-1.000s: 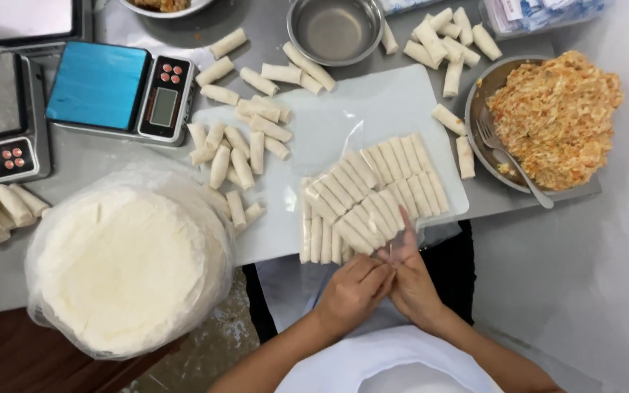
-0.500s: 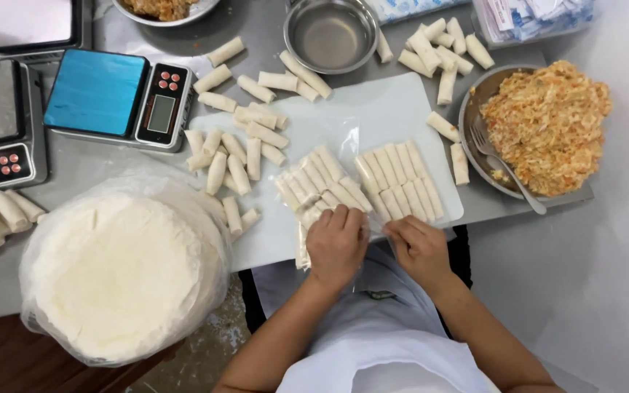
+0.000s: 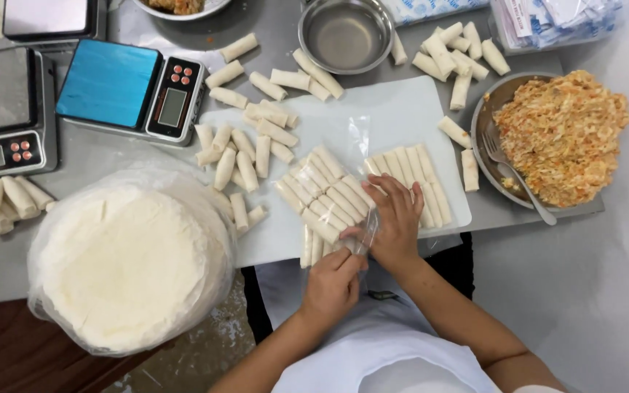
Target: The person counts and places spring rolls into plastic bags by hand on a stainless steel work surface.
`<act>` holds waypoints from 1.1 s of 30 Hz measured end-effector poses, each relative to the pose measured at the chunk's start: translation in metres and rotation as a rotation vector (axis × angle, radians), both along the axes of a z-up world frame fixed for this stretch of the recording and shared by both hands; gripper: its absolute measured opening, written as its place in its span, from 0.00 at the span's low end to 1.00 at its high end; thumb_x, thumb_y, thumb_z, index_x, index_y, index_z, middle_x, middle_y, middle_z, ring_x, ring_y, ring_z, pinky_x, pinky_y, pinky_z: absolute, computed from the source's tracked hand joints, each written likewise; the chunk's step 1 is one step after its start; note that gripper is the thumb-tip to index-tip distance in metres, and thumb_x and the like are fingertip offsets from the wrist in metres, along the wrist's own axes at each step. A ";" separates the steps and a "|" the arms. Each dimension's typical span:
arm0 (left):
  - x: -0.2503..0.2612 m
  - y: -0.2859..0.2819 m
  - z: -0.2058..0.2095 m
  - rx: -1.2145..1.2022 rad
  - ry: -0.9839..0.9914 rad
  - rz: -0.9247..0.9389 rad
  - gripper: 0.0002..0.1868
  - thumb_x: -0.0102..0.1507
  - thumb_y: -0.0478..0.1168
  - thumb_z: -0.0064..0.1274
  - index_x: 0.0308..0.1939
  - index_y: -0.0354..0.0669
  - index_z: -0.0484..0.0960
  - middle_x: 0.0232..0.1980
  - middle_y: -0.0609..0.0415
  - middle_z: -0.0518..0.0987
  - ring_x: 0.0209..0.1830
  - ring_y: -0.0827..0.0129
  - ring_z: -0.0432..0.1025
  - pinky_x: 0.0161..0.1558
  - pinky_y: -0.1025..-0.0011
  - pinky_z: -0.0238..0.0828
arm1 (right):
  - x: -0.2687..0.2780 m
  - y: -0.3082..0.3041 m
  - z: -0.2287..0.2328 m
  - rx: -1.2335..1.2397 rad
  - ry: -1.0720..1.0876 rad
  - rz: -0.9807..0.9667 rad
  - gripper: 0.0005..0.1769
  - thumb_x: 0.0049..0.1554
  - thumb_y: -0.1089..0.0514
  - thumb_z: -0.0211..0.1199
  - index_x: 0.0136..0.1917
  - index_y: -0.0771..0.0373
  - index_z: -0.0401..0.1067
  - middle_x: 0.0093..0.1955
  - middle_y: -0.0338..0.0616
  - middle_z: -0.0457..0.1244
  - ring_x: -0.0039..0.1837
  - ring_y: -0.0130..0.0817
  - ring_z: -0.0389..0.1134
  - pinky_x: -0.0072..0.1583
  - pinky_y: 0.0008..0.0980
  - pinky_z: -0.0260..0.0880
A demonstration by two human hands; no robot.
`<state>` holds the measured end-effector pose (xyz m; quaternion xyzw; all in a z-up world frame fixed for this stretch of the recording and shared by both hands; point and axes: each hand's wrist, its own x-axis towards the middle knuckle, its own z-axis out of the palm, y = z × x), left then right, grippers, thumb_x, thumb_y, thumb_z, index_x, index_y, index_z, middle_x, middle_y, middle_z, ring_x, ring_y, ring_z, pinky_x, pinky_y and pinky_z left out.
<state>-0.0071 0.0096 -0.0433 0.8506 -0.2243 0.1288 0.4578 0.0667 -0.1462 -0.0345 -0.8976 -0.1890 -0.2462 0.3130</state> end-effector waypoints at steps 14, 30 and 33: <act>-0.006 0.034 0.032 -0.164 -0.024 -0.067 0.07 0.67 0.34 0.43 0.42 0.39 0.77 0.36 0.48 0.75 0.40 0.54 0.75 0.34 0.64 0.70 | 0.010 -0.015 0.006 -0.006 0.101 0.400 0.25 0.63 0.37 0.53 0.71 0.42 0.63 0.76 0.39 0.57 0.83 0.48 0.49 0.81 0.63 0.36; 0.045 0.081 0.074 1.114 0.316 0.495 0.10 0.65 0.37 0.52 0.50 0.43 0.77 0.68 0.29 0.68 0.66 0.45 0.69 0.62 0.58 0.70 | 0.007 -0.109 0.004 0.007 -0.163 -0.103 0.20 0.69 0.46 0.52 0.41 0.58 0.71 0.55 0.46 0.63 0.66 0.54 0.62 0.80 0.59 0.26; 0.044 0.090 0.043 0.882 0.279 0.480 0.11 0.64 0.35 0.53 0.50 0.39 0.76 0.60 0.33 0.71 0.58 0.48 0.71 0.55 0.58 0.71 | -0.015 -0.093 -0.011 -0.065 -0.365 -0.117 0.26 0.66 0.36 0.48 0.48 0.60 0.71 0.56 0.53 0.62 0.66 0.59 0.61 0.78 0.66 0.37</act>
